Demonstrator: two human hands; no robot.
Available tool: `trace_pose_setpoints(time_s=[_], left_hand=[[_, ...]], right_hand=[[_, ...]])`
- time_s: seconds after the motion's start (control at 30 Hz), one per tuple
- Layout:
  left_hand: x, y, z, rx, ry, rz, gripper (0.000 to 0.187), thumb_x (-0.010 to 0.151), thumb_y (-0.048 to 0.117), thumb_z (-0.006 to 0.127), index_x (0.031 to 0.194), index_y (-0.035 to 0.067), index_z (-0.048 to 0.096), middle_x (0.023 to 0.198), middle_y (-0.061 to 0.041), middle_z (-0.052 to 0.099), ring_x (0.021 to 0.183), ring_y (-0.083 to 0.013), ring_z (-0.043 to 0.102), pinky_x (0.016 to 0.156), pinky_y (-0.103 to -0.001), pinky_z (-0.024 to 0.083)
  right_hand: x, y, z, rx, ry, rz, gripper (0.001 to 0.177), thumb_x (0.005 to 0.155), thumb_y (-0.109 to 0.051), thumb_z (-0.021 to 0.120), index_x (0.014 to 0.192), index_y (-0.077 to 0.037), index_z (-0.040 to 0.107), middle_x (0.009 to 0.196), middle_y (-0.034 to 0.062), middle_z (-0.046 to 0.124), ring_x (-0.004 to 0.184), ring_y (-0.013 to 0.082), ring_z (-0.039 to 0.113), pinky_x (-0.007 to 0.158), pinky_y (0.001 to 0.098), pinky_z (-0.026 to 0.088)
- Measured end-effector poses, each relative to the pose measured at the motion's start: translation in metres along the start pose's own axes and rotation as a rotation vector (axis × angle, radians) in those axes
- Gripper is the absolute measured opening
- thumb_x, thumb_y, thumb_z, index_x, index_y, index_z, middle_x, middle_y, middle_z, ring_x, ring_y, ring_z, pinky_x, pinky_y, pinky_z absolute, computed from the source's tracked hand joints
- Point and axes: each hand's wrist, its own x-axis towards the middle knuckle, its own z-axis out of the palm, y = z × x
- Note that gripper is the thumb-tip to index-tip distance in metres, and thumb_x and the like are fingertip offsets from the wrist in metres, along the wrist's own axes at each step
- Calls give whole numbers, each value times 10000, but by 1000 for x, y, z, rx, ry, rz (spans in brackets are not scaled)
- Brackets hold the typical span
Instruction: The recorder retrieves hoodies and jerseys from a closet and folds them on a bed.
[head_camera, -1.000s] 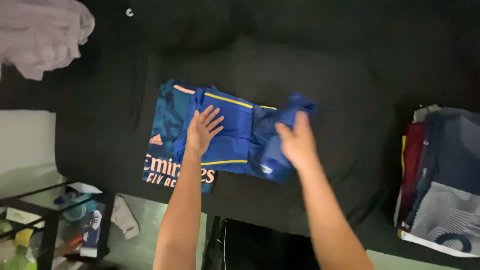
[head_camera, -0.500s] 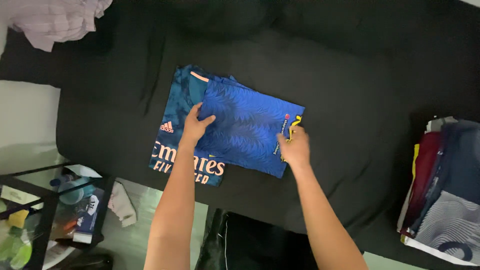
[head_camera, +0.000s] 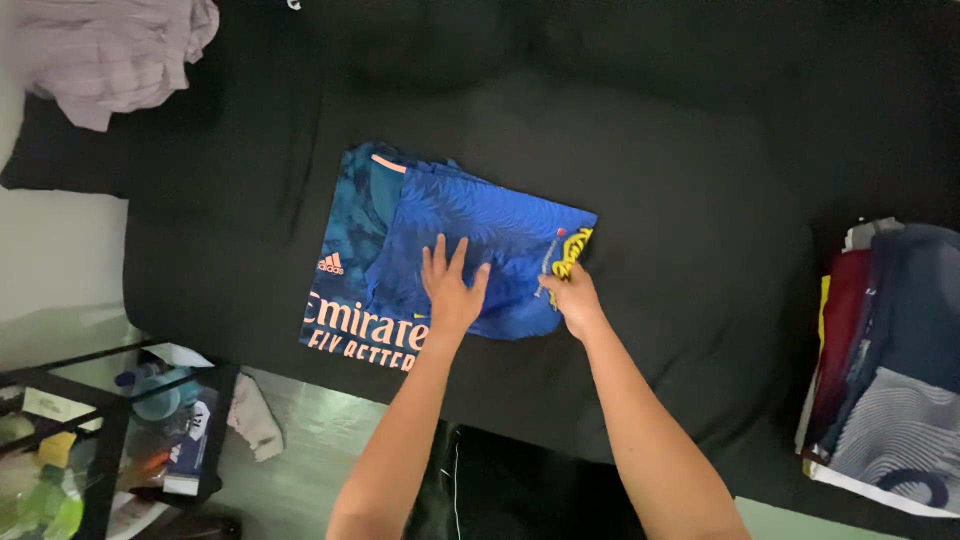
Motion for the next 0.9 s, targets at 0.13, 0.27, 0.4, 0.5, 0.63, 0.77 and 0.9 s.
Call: trace_pose_setpoints(time_s=[0.13, 0.27, 0.4, 0.5, 0.63, 0.77, 0.9], left_hand=[[13, -22, 29, -116, -95, -174, 620, 977, 447, 640, 1468, 75, 572, 1571, -299, 377, 1464, -520, 272, 1188, -589, 199], [46, -15, 22, 329, -1, -377, 579, 1068, 392, 566, 1533, 46, 540, 1585, -269, 406, 1463, -402, 335, 1207, -486, 221], [70, -17, 4, 1224, 168, -673, 552, 1073, 247, 567, 1572, 15, 532, 1594, -181, 468, 1409, -240, 428, 1145, -366, 285], [69, -55, -10, 1415, 180, -628, 543, 1055, 256, 527, 1545, 22, 537, 1582, -145, 481, 1403, -200, 446, 1129, -366, 311], [38, -192, -6, 1368, 95, -245, 562, 999, 385, 409, 1436, 66, 558, 1537, -99, 483, 1422, -190, 443, 1124, -450, 347], [-21, -277, 16, 2704, -14, 280, 568, 1048, 457, 415, 1455, 84, 551, 1535, -117, 491, 1411, -263, 451, 1176, -493, 332], [-58, -264, -55, 3829, -179, 1287, 581, 1097, 528, 422, 1473, 103, 544, 1533, -135, 499, 1400, -337, 459, 1227, -536, 317]], right_hand=[[-24, -71, 47, -66, -155, -287, 376, 866, -11, 698, 1232, 9, 615, 1031, 33, 670, 908, 128, 636, 784, 290, 531], [-67, -152, 124, -447, -328, -570, 523, 857, -96, 700, 1362, -37, 576, 1127, 116, 709, 997, 200, 690, 855, 340, 555], [-139, -204, 206, -827, -493, -825, 527, 875, -156, 699, 1393, -127, 604, 1221, 209, 709, 1116, 374, 698, 937, 428, 569], [-173, -198, 249, -949, -546, -927, 582, 826, -78, 640, 1403, -135, 598, 1160, 219, 695, 1066, 418, 676, 901, 499, 539], [-173, -153, 270, -1203, -560, -843, 551, 877, -77, 578, 1418, -182, 587, 1068, 206, 677, 996, 402, 681, 798, 512, 546], [-150, -84, 267, -1241, -582, -771, 420, 885, -137, 605, 1301, -171, 652, 1035, 191, 679, 981, 395, 678, 791, 515, 541], [-125, -39, 235, -1140, -561, -515, 343, 879, -337, 717, 1166, -150, 700, 1067, 149, 724, 1011, 365, 699, 858, 477, 553]])
